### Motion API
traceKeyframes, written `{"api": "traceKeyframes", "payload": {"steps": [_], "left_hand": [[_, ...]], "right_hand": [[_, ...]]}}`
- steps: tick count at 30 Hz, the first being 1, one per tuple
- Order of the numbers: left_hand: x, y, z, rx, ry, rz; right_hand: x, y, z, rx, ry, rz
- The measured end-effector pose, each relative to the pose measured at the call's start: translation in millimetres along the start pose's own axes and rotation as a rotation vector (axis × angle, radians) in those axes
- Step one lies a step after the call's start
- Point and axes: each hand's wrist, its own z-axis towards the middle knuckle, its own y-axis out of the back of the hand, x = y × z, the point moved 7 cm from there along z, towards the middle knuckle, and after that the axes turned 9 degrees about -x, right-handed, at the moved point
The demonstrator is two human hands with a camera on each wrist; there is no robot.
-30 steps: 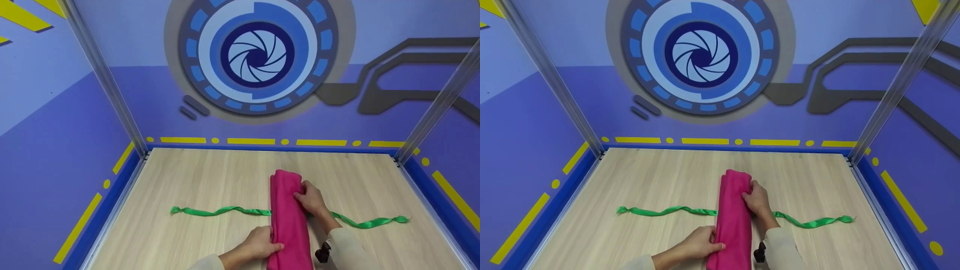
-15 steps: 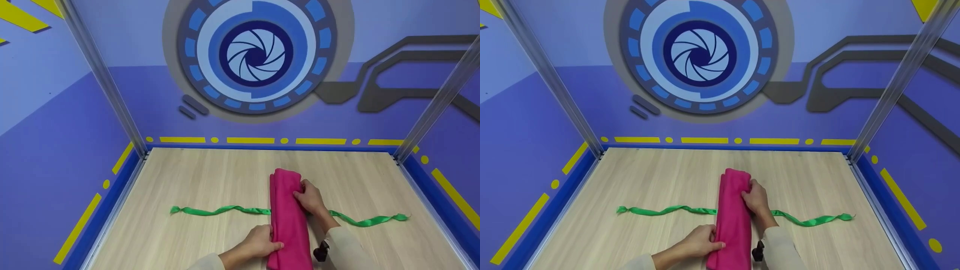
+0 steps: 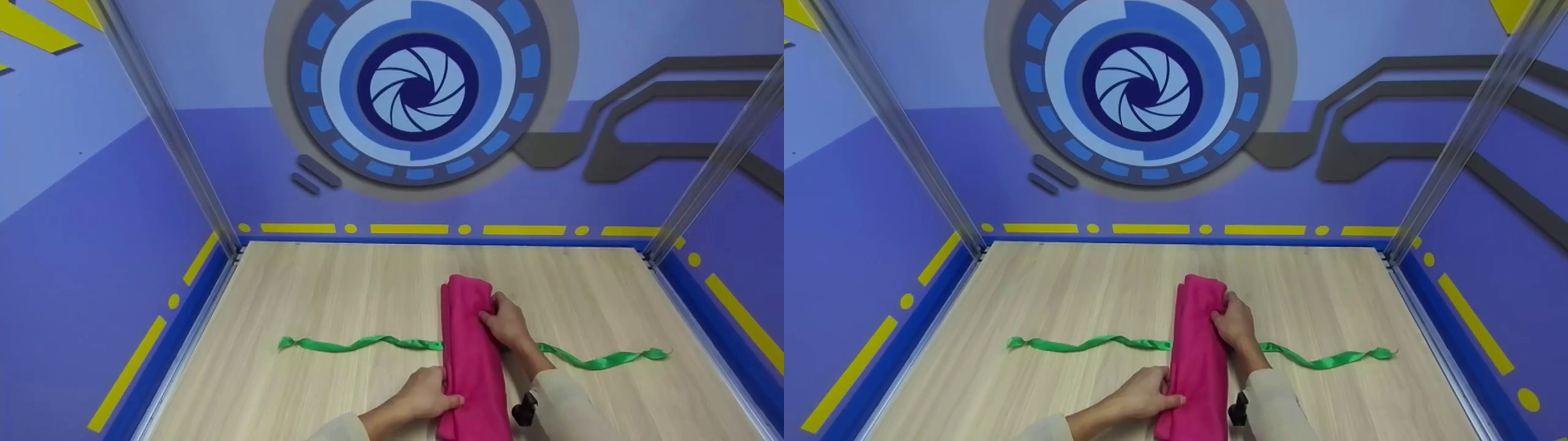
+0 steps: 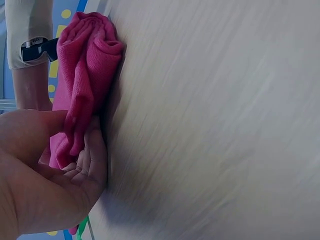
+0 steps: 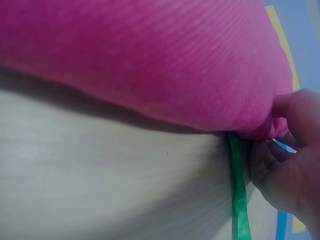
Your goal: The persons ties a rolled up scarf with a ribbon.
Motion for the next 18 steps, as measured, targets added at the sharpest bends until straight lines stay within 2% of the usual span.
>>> {"api": "traceKeyframes", "payload": {"steps": [10,18], "left_hand": [[-0.2,1.2,0.6,-0.007,-0.035,-0.024],[0.8,1.6,1.2,-0.016,-0.026,-0.018]], "right_hand": [[-1.4,-2.2,1.2,0.027,-0.035,-0.001],[-1.4,-0.7,1.9,0.004,-0.035,-0.001]]}}
